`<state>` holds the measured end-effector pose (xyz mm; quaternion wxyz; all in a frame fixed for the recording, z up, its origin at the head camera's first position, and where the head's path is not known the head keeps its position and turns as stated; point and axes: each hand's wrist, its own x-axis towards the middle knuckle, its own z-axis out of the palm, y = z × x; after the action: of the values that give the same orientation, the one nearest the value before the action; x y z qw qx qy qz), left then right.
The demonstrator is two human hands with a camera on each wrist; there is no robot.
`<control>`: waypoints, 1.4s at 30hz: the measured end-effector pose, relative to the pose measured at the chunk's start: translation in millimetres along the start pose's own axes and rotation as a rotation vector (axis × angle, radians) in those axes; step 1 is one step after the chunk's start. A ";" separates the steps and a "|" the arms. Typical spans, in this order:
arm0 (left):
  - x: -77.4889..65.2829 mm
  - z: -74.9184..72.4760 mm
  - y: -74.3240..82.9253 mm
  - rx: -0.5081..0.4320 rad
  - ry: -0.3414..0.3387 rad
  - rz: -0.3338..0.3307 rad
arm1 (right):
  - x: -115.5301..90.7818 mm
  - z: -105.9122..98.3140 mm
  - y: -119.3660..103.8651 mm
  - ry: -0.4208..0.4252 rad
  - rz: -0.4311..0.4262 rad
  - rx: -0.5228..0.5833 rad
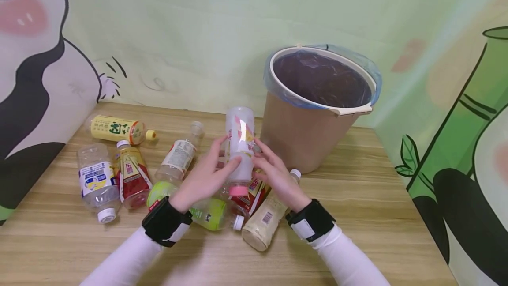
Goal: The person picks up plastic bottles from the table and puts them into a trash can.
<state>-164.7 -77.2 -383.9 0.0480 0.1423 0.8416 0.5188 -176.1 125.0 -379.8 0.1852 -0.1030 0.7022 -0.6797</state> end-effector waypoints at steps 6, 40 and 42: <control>-3.9 -1.4 3.8 0.053 0.020 0.017 | 2.1 -2.5 3.1 0.031 -0.021 -0.059; 1.0 -11.2 -4.6 0.096 0.072 0.128 | -6.3 -25.0 -54.0 0.090 -0.273 -0.719; 0.8 -11.6 -4.5 0.099 0.078 0.131 | -6.9 -26.0 -65.0 0.091 -0.292 -0.759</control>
<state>-168.9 -88.8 -382.5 -0.0258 0.1788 0.8564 0.4837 -187.2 147.9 -314.2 0.0042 -0.2326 0.8887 -0.3952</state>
